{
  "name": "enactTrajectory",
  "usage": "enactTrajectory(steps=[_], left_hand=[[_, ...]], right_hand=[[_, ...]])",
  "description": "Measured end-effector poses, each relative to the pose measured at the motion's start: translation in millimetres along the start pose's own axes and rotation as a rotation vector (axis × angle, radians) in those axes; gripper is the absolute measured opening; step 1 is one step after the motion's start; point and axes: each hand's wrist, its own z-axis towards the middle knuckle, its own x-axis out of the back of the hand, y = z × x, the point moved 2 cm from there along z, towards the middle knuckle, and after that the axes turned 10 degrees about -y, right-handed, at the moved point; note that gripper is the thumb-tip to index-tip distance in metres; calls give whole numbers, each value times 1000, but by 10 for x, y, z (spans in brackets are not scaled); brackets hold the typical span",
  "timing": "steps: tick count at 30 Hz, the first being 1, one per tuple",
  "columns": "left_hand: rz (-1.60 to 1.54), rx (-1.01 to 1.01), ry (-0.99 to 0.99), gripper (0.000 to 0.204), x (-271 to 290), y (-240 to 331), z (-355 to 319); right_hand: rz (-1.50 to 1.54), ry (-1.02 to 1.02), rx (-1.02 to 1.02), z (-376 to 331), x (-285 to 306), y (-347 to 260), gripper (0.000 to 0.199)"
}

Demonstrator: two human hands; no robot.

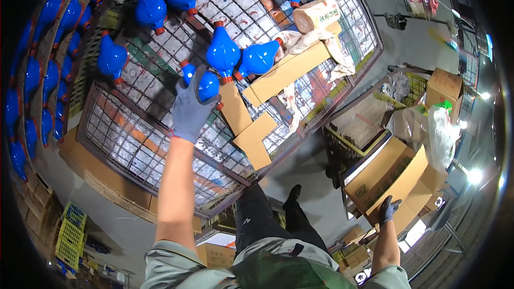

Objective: The person places blue water meters into a cardboard box containing dividers, inserting cardboard supports between the meters to secure them.

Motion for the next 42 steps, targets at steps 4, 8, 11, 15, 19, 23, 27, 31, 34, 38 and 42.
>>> enactTrajectory(steps=[4,8,11,15,19,23,27,31,34,38,42], left_hand=[[116,-216,392,78,872,-645,683],[685,125,672,85,1556,-940,982],[184,4,494,78,1773,-1823,931],[-1305,-41,-200,61,760,-1240,-204],[-1778,160,-319,82,-600,-469,-1414],[-1825,335,-571,87,-1726,579,-2417],[-1809,454,-1122,75,-2565,2040,-3274],[-1459,521,-1459,44,-3322,3599,-4214],[-1118,446,-1507,33,-4085,3954,-4731],[766,-991,-1321,50,-5157,4763,-5228],[1152,-1612,-1015,36,-6466,5126,-5512]], right_hand=[[34,-75,45,-204,192,-288,96],[72,-160,120,-325,347,-403,91],[138,-147,288,-358,352,-484,82],[86,-39,548,-868,414,-422,71],[-1,134,617,-906,304,-353,77],[-106,183,497,-882,249,-460,89],[360,132,541,-1003,455,-558,82],[793,113,855,-859,736,-232,75],[1626,-285,1093,-764,1264,217,75],[2686,-363,856,-328,1541,1404,52],[2430,134,746,169,1527,2048,43]])
